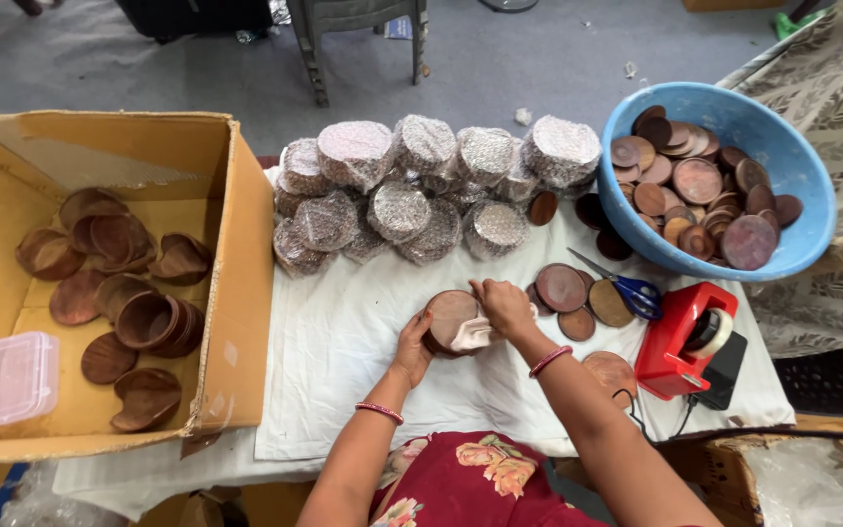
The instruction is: The person wipes the inside and outside of wooden bowls with a cloth and stacks them.
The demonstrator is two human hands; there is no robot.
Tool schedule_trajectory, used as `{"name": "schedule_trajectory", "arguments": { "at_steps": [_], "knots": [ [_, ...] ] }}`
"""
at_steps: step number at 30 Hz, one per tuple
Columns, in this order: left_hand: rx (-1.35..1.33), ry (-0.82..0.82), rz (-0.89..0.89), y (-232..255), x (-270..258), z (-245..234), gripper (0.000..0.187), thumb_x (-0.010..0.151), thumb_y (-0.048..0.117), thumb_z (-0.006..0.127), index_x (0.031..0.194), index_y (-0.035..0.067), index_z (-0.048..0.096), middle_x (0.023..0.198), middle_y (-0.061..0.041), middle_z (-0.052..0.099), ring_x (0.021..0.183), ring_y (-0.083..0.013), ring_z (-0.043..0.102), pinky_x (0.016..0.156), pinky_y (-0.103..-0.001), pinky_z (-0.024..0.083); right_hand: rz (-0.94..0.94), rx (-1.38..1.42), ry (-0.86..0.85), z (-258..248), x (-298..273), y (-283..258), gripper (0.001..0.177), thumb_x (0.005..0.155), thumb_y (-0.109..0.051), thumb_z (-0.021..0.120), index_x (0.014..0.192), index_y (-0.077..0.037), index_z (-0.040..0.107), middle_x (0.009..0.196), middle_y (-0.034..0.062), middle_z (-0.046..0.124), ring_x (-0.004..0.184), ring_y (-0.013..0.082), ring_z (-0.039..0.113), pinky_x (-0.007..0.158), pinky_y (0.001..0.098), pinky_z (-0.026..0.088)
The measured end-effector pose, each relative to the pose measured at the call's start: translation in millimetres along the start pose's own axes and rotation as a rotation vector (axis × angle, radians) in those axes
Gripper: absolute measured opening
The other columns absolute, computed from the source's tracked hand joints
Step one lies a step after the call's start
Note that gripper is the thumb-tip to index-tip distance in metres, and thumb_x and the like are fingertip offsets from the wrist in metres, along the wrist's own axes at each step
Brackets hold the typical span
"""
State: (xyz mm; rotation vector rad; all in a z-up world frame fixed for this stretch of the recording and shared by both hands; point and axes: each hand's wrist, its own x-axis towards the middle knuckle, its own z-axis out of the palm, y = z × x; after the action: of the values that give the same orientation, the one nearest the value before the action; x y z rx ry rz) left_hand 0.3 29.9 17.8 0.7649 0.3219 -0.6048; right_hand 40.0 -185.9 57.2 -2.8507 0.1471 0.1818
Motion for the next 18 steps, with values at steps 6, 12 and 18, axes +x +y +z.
{"name": "schedule_trajectory", "arguments": {
  "at_steps": [6,12,18],
  "knots": [
    [0.047,-0.038,0.011,5.1,-4.0,6.1,0.068,0.090,0.047,0.069,0.145,0.011,0.051,0.142,-0.008,0.059,0.131,-0.0243,0.057,0.108,-0.045,0.049,-0.042,0.455,0.699,-53.1,12.3,-4.8,0.036,0.106,-0.042,0.059,0.102,-0.007,0.068,0.095,0.0139,0.070,0.078,0.0318,0.069,0.066,0.0448,0.054],
    [-0.027,0.052,-0.165,-1.3,7.7,-10.9,0.085,0.092,0.077,0.033,0.148,0.016,0.050,0.143,-0.007,0.060,0.129,-0.0251,0.058,0.106,-0.043,0.048,-0.667,-0.091,0.335,9.3,-66.8,-71.4,0.038,0.095,-0.044,0.061,0.121,-0.017,0.067,0.129,0.0113,0.064,0.105,0.0348,0.066,0.075,0.0461,0.054],
    [-0.107,-0.106,-0.036,-17.6,27.2,-28.1,0.092,0.096,0.079,0.024,0.151,0.009,0.047,0.144,-0.009,0.056,0.131,-0.0276,0.053,0.110,-0.046,0.043,-0.329,-0.130,0.279,6.1,-41.1,-80.8,0.047,0.098,-0.051,0.049,0.137,-0.028,0.060,0.156,0.0041,0.045,0.143,0.0337,0.038,0.113,0.0639,0.020]
  ]
}}
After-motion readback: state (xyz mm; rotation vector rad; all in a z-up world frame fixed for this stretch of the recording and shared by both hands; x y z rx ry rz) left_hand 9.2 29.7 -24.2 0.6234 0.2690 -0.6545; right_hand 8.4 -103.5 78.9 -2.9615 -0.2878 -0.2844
